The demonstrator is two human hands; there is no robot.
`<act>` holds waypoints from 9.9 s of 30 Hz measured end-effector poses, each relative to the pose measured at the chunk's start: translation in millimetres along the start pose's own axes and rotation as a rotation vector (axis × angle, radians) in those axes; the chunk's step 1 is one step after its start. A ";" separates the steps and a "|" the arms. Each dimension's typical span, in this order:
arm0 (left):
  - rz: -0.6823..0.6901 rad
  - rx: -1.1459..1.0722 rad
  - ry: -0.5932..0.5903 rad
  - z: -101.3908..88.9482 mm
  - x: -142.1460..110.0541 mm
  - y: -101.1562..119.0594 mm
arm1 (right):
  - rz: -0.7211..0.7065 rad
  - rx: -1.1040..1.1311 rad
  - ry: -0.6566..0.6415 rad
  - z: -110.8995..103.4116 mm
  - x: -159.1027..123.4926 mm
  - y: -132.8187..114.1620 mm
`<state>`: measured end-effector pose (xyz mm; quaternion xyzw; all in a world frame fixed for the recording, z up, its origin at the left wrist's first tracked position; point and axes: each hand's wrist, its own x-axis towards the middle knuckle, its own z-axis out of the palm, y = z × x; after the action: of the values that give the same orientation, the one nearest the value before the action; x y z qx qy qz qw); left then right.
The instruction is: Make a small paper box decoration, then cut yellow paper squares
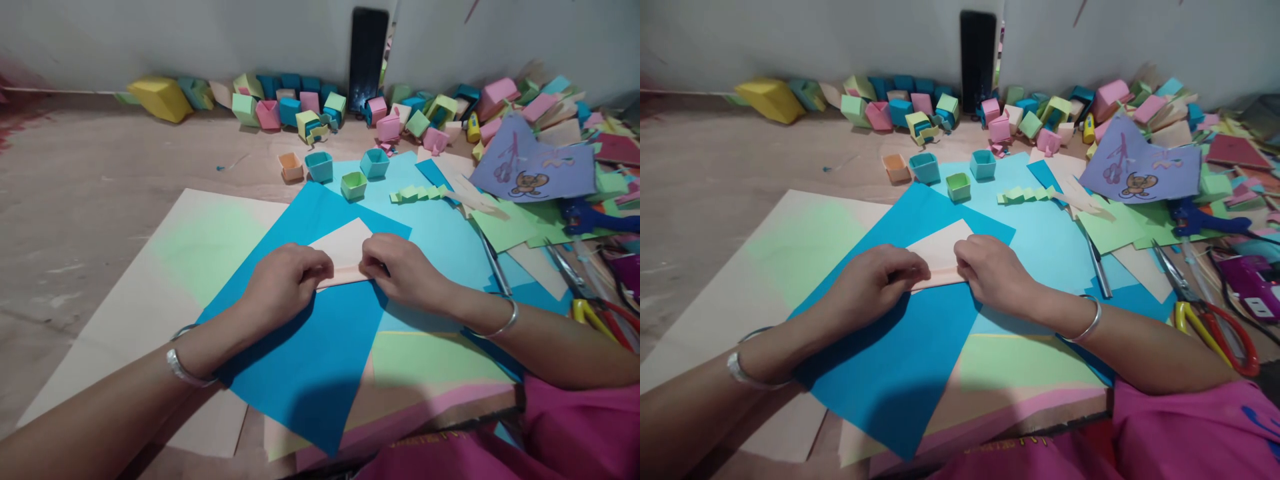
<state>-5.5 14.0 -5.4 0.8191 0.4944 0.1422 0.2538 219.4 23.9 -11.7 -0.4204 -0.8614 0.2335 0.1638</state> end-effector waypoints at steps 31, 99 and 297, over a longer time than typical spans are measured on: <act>0.337 0.530 -0.081 7.4 -6.1 12.3 | -0.246 -0.596 0.091 7.6 -6.4 -9.1; 0.168 0.787 -0.083 -12.7 -51.7 40.7 | -0.288 -0.922 -0.209 7.1 -46.5 -38.0; 0.394 0.717 -0.138 4.1 -14.0 28.7 | -0.329 -0.831 -0.149 -15.2 -31.5 -31.3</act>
<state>11.0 -10.5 7.4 0.9422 0.3281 -0.0483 -0.0471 225.0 -14.1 15.2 -0.2901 -0.9468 -0.1315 -0.0464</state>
